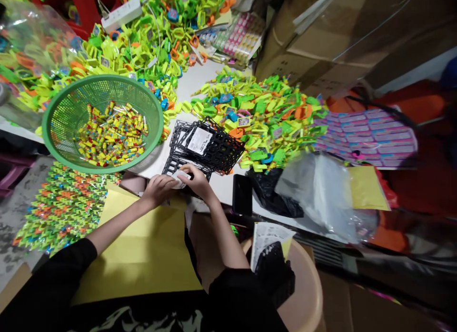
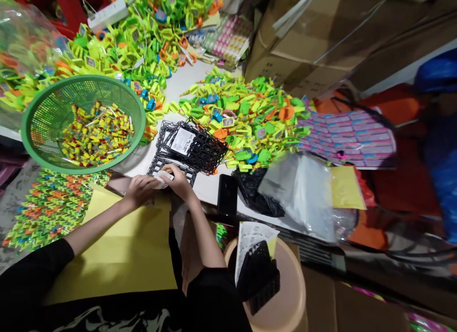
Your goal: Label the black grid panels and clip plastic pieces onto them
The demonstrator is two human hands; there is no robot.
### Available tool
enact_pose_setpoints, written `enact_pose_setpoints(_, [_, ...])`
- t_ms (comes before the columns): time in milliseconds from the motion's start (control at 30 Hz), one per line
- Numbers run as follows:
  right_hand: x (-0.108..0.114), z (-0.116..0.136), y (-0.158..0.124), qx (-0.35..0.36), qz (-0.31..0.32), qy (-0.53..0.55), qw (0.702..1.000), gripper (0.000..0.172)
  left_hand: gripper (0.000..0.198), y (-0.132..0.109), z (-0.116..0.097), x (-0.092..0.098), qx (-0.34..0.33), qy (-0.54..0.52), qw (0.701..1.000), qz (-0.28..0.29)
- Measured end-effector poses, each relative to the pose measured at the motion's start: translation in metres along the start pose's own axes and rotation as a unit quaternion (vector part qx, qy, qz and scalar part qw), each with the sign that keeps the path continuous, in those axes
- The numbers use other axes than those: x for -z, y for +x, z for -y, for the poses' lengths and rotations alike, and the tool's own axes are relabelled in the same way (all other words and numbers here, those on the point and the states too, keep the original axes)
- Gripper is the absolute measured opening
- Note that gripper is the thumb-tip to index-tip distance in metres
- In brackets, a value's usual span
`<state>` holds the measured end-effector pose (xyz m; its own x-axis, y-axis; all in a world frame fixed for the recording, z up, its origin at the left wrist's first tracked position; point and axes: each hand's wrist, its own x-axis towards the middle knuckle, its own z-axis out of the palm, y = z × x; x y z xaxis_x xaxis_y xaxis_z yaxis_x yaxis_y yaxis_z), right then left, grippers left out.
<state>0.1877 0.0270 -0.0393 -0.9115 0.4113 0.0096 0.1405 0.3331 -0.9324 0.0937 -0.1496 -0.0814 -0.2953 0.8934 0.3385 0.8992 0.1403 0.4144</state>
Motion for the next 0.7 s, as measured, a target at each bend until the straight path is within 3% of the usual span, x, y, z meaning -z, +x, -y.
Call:
enact_pose_setpoints(167, [-0.002, -0.011, 0.017, -0.017, 0.006, 0.059, 0.998, 0.023, 0.018, 0.007, 0.009, -0.001, 0.019, 0.001, 0.998, 0.06])
enact_pose_setpoints(333, [-0.008, -0.021, 0.037, -0.003, 0.011, 0.015, 1.0, 0.023, 0.014, 0.009, 0.015, -0.013, 0.015, 0.017, 0.999, 0.043])
enact_pose_setpoints(533, [-0.017, -0.036, 0.055, 0.1, -0.009, -0.067, 0.993, 0.016, 0.011, 0.011, 0.017, -0.017, 0.024, 0.05, 0.998, 0.033])
enact_pose_setpoints(700, [-0.025, -0.051, 0.058, 0.101, -0.005, -0.124, 0.987, 0.012, 0.013, 0.013, 0.019, -0.018, 0.04, 0.048, 0.998, 0.028])
